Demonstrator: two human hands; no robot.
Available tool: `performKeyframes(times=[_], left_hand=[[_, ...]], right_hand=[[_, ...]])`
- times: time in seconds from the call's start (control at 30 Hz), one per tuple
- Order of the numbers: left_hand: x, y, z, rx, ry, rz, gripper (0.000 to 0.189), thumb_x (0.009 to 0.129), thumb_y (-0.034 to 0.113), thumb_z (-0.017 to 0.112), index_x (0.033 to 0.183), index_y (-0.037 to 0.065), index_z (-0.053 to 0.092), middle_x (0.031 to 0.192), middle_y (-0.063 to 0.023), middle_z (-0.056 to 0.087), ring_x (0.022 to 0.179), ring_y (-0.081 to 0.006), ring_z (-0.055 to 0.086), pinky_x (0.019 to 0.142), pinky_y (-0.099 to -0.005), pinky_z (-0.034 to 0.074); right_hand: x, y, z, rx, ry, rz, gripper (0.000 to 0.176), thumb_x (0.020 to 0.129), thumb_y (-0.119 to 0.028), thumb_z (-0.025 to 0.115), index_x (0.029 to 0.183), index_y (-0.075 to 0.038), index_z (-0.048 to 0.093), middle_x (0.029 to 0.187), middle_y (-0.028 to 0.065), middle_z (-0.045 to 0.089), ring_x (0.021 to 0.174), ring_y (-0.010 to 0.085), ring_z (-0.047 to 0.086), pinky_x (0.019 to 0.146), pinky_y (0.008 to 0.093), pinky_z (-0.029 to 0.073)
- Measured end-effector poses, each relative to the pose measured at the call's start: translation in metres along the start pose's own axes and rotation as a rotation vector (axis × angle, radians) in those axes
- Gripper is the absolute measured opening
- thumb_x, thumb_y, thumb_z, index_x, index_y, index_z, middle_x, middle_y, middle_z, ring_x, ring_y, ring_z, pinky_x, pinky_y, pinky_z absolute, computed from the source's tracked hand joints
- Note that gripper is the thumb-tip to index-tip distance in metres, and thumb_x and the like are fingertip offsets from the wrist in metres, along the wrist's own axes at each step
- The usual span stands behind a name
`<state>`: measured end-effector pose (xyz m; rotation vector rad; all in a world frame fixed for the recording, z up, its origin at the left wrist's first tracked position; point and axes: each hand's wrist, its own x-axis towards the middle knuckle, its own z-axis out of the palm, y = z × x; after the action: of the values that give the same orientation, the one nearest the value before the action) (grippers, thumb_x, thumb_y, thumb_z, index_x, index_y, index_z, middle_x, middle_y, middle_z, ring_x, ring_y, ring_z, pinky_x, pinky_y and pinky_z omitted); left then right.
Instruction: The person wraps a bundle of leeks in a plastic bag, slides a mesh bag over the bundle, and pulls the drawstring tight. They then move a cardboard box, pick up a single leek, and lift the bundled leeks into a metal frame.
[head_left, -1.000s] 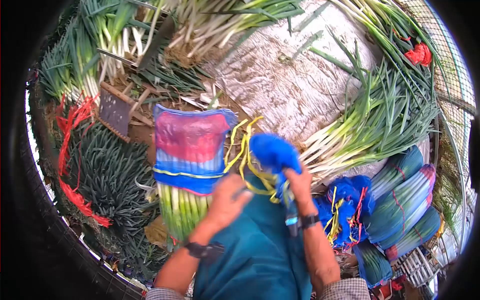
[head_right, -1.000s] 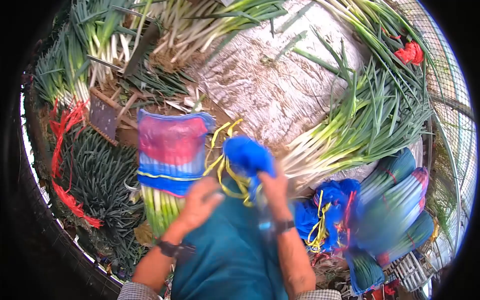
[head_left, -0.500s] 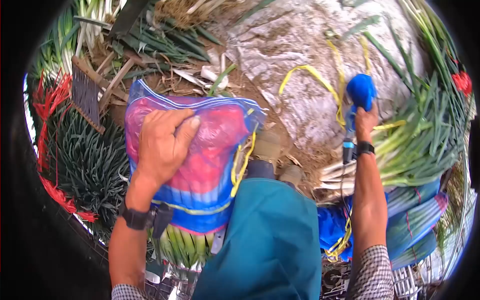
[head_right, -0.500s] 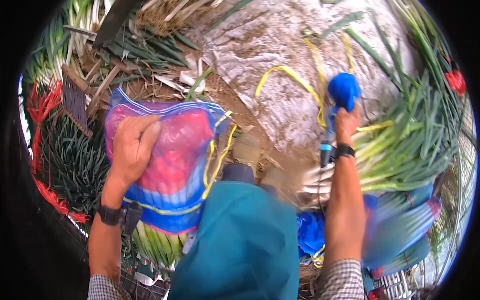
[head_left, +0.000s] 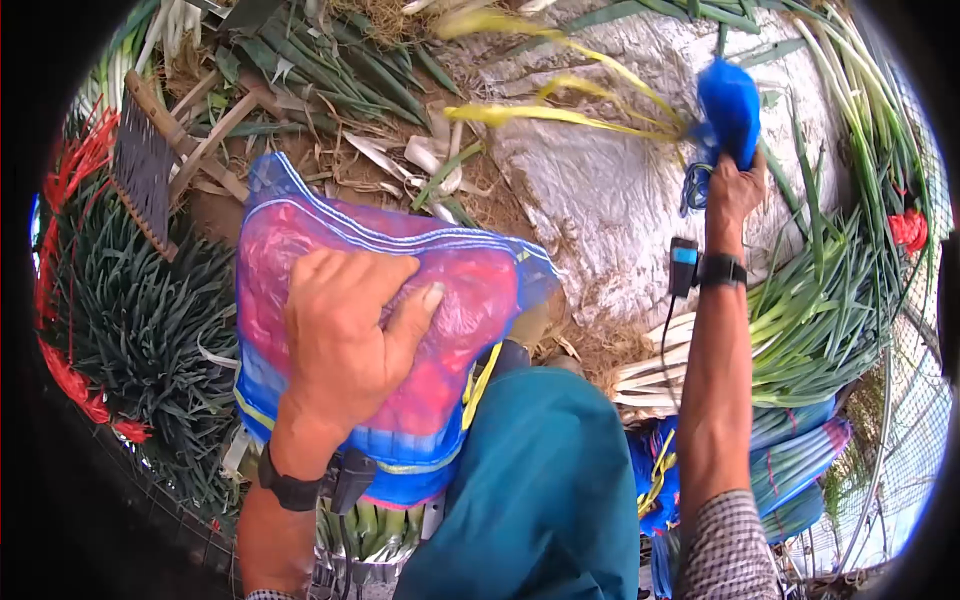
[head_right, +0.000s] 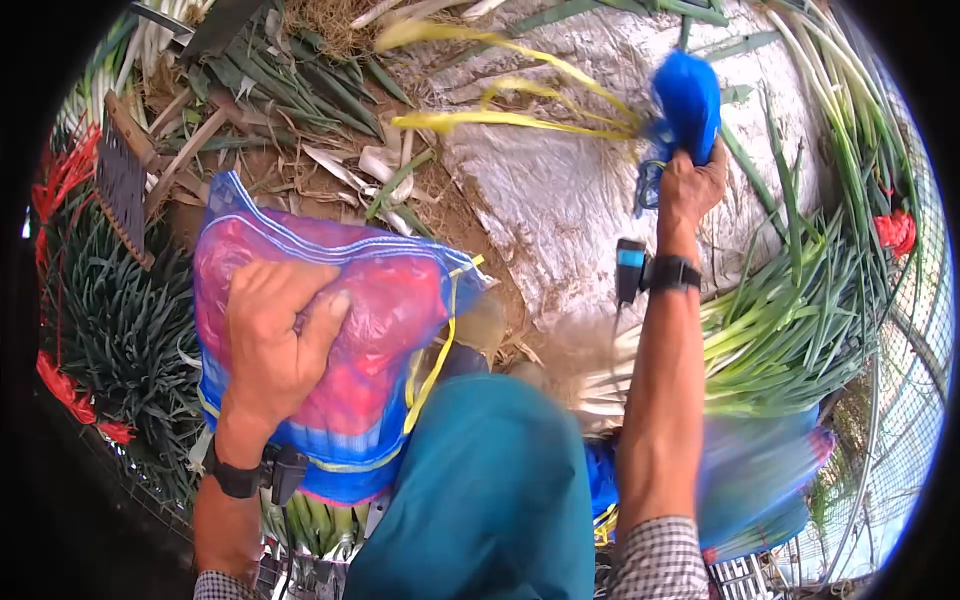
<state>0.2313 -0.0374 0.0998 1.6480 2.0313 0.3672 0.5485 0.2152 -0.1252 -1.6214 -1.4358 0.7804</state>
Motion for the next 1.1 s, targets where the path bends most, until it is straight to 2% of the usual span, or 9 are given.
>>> performKeyframes(times=[0.07,0.17,0.27,0.33,0.47,0.63,0.77,0.93,1.1], left_hand=[[0.002,-0.002,0.003,0.003,0.011,-0.003,0.022,0.083,0.023,0.074,0.092,0.004,0.07,0.082,-0.0106,0.066,0.078,-0.0317,0.061,0.079,-0.0424,0.042],[-0.001,-0.005,0.008,0.012,0.019,-0.002,0.021,0.083,0.022,0.074,0.092,0.004,0.07,0.082,-0.0103,0.066,0.078,-0.0317,0.061,0.079,-0.0421,0.041],[0.002,0.0,0.008,-0.004,0.011,-0.007,0.021,0.083,0.021,0.074,0.093,0.003,0.07,0.083,-0.0103,0.066,0.079,-0.0314,0.061,0.08,-0.0419,0.041],[0.0,-0.002,0.005,-0.005,0.007,-0.023,0.021,0.084,0.021,0.073,0.093,0.003,0.07,0.083,-0.0104,0.067,0.079,-0.0312,0.061,0.081,-0.0418,0.041],[0.001,-0.002,0.009,0.003,0.005,-0.029,0.021,0.085,0.021,0.073,0.094,0.003,0.07,0.084,-0.0109,0.067,0.08,-0.0311,0.061,0.081,-0.0417,0.041],[0.0,-0.002,0.007,0.004,0.0,-0.03,0.021,0.086,0.022,0.072,0.093,0.003,0.07,0.085,-0.0121,0.068,0.081,-0.0318,0.061,0.081,-0.0416,0.042],[0.0,0.0,0.007,0.014,0.009,-0.018,0.019,0.087,0.021,0.07,0.094,0.002,0.07,0.086,-0.0119,0.068,0.082,-0.0326,0.062,0.081,-0.0417,0.042],[-0.003,0.002,0.005,0.023,-0.013,-0.026,0.019,0.088,0.02,0.068,0.094,0.003,0.07,0.087,-0.012,0.069,0.083,-0.0326,0.062,0.081,-0.042,0.042],[0.001,0.006,0.006,0.044,-0.016,-0.015,0.018,0.091,0.019,0.067,0.095,0.002,0.07,0.087,-0.0124,0.068,0.083,-0.032,0.062,0.081,-0.0408,0.042]], right_hand=[[-0.003,0.07,0.036,-0.821,-0.106,0.073,0.036,0.083,-0.015,0.065,0.118,-0.006,0.068,0.1,0.0213,0.071,0.087,0.0343,0.069,0.081,0.0393,0.054],[-0.051,0.017,0.129,-0.415,-0.585,0.005,0.039,0.081,-0.016,0.06,0.118,-0.006,0.067,0.104,0.0261,0.069,0.085,0.0432,0.065,0.079,0.0486,0.052],[-0.091,-0.061,0.18,0.052,-1.234,-0.021,0.05,0.077,-0.001,0.06,0.127,-0.002,0.063,0.088,0.0082,0.067,0.077,0.0124,0.06,0.067,0.0321,0.051],[-0.09,-0.088,0.189,0.301,-0.91,-0.414,0.045,0.08,-0.002,0.057,0.124,-0.004,0.065,0.089,0.0122,0.068,0.08,0.0187,0.062,0.067,0.0337,0.052],[-0.004,-0.128,0.142,0.143,-0.596,-0.558,0.05,0.073,0.005,0.053,0.121,0.0,0.065,0.109,0.0222,0.068,0.103,0.0357,0.065,0.093,0.0387,0.049],[-0.06,0.044,0.073,-0.56,-0.682,-0.825,0.021,0.088,-0.007,0.055,0.107,-0.011,0.065,0.093,0.0181,0.063,0.082,0.038,0.063,0.062,0.0486,0.051],[-0.229,0.084,-0.119,-0.93,-1.75,-0.212,0.017,0.074,-0.008,0.065,0.091,-0.009,0.071,0.088,0.02,0.071,0.089,0.0393,0.069,0.078,0.0487,0.056],[-0.107,-0.06,-0.251,-0.407,-0.941,0.302,0.052,0.076,0.011,0.056,0.123,-0.009,0.068,0.114,0.0113,0.07,0.105,0.024,0.064,0.094,0.0372,0.051],[0.03,-0.126,-0.279,-0.415,0.321,0.013,0.021,0.098,-0.007,0.056,0.118,-0.001,0.06,0.089,0.0084,0.069,0.064,0.0152,0.062,0.05,0.0275,0.051]])
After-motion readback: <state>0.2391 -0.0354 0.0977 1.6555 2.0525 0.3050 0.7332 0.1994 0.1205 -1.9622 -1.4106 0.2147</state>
